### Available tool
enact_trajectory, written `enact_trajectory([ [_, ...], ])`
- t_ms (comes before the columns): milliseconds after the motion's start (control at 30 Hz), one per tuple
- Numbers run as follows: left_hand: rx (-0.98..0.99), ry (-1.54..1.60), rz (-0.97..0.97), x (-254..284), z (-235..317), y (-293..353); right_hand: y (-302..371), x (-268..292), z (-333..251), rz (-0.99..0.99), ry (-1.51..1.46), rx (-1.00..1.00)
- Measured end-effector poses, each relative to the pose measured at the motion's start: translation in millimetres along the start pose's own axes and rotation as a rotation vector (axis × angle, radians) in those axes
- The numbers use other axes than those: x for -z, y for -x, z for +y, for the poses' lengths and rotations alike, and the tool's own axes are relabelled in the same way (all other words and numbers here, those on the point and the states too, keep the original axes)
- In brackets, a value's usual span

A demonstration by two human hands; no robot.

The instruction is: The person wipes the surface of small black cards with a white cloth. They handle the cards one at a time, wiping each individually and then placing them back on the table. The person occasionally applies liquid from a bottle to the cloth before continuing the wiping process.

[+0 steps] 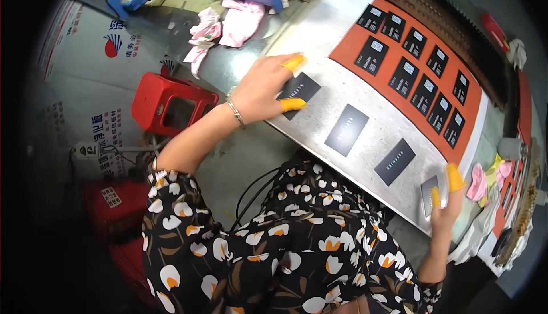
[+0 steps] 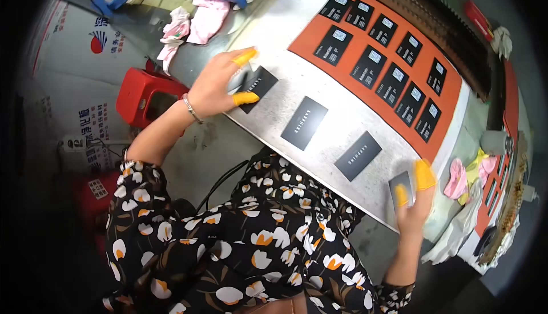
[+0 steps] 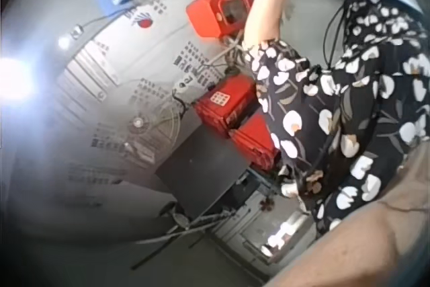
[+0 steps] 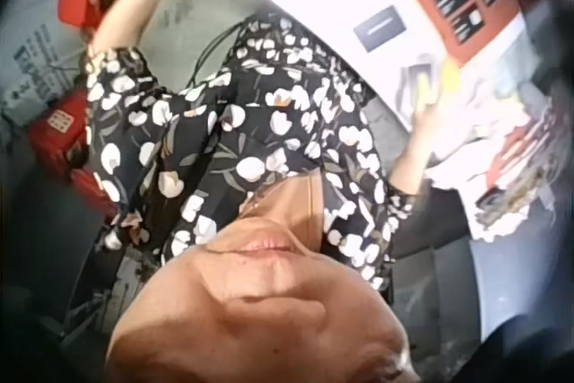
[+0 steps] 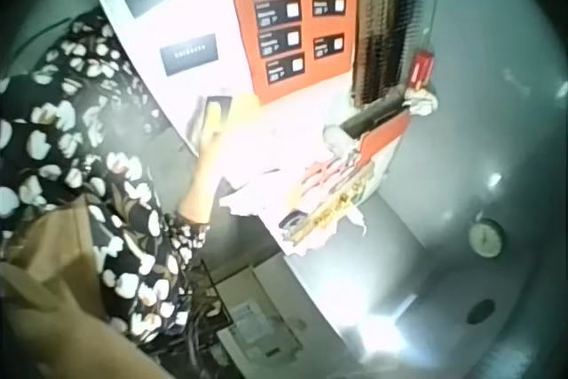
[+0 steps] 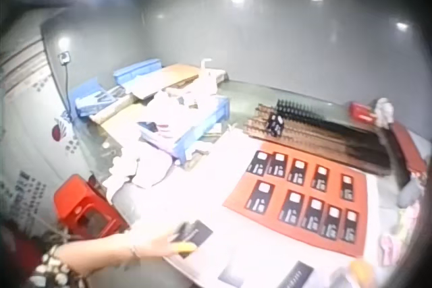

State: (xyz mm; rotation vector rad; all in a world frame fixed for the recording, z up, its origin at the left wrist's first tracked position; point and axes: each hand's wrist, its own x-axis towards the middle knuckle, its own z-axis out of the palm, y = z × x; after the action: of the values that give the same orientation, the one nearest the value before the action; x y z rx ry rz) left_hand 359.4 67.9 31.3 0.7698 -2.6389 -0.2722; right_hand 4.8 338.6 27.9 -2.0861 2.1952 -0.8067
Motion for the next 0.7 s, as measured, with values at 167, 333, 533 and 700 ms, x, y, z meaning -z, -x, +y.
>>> enact_trajectory([
  [167, 0.337, -0.075, 0.079, -9.1, -35.2, 51.2, 2.4, -34.3, -39.1, -0.083, -0.103, 0.034],
  [333, 0.368, -0.11, 0.099, -19.3, -20.7, 50.4, -6.1, -45.9, -57.6, -0.088, -0.168, 0.09],
  [533, 0.521, -0.311, 0.19, -28.7, -3.4, 31.6, 1.3, -55.6, -66.5, -0.029, -0.173, 0.055],
  [700, 0.334, -0.251, 0.179, -16.7, -3.1, 26.5, 7.7, -55.4, -66.8, 0.049, -0.209, 0.035],
])
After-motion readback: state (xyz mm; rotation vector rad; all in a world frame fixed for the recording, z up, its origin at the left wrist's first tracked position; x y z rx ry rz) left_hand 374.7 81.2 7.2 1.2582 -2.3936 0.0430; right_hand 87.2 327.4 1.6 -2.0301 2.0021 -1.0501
